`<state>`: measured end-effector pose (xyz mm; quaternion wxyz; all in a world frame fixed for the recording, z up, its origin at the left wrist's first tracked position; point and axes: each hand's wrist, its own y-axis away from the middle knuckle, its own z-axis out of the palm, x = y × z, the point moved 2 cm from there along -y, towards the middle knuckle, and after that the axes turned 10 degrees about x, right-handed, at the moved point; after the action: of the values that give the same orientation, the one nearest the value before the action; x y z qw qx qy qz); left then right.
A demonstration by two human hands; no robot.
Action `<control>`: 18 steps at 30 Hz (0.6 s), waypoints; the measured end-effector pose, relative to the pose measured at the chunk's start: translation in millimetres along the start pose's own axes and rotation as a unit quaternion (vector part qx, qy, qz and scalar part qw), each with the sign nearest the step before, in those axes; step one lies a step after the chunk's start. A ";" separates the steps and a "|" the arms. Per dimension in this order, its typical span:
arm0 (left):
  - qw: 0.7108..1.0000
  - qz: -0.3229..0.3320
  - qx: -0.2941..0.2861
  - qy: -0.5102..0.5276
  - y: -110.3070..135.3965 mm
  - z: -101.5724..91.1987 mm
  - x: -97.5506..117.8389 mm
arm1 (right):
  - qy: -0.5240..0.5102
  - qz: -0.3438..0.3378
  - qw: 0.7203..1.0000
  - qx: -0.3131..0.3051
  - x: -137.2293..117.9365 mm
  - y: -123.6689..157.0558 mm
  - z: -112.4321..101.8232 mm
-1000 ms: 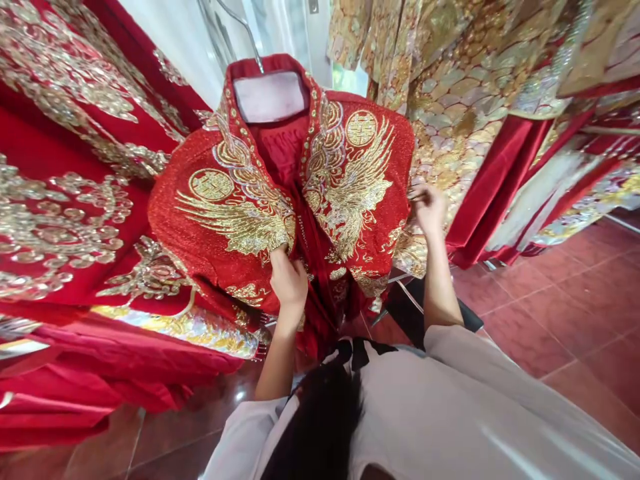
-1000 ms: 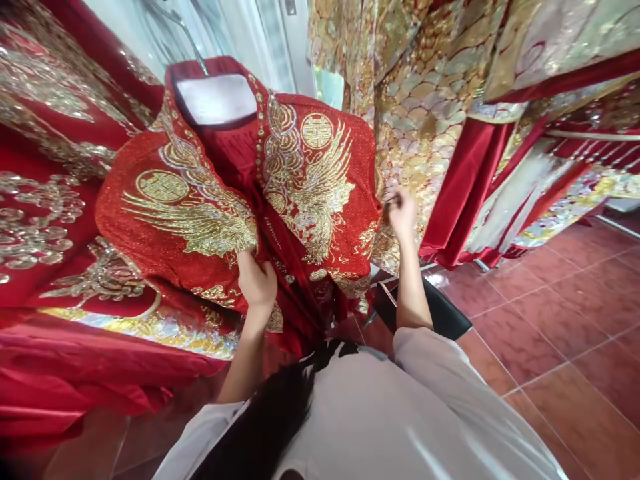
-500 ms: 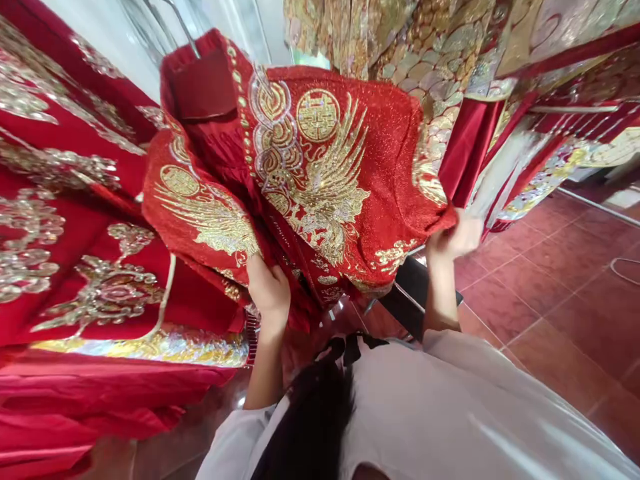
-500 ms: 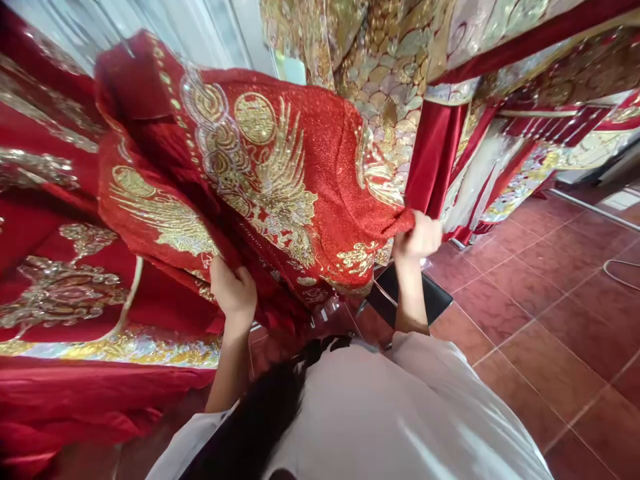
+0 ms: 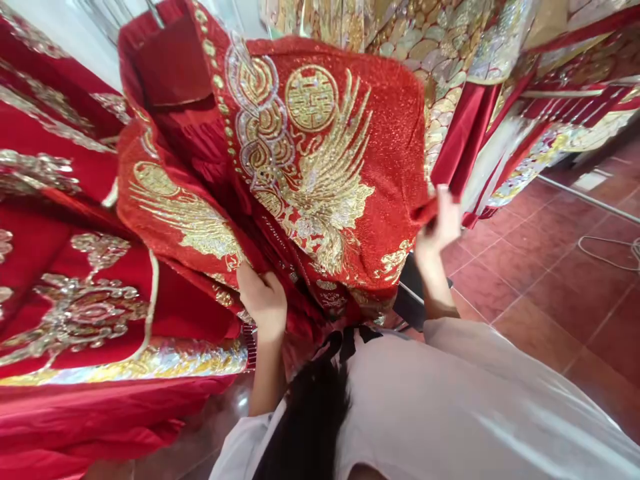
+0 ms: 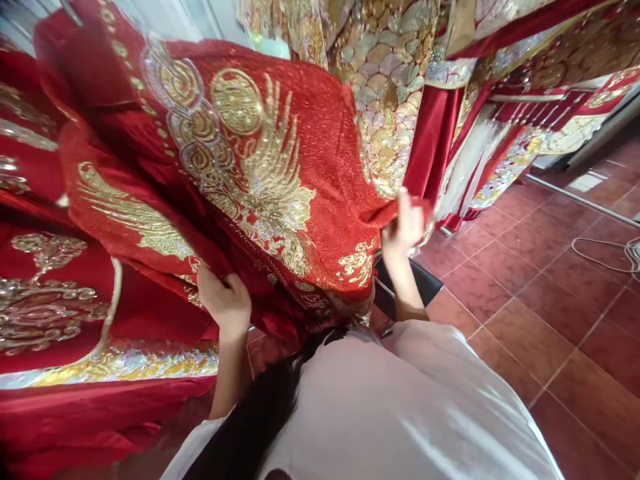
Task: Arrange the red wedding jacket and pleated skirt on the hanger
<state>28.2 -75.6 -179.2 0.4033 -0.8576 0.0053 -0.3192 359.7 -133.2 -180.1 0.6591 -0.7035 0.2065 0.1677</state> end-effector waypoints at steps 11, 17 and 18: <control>1.000 0.010 -0.006 0.019 3.7 6.7 -1.4 | -0.257 0.135 0.847 -0.445 39.0 -38.2 32.2; 0.999 -0.010 0.040 0.031 7.0 10.8 -1.9 | -0.385 0.120 0.837 -0.368 -10.5 -58.5 152.6; 0.998 -0.001 0.048 0.027 7.2 10.7 -1.4 | -0.375 0.113 0.831 -0.395 -17.0 -60.3 166.9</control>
<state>34.7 -72.7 -190.0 0.4437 -0.8280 -0.0002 -0.3428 381.9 37.1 -132.2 0.3279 -0.7589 -0.0630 0.5592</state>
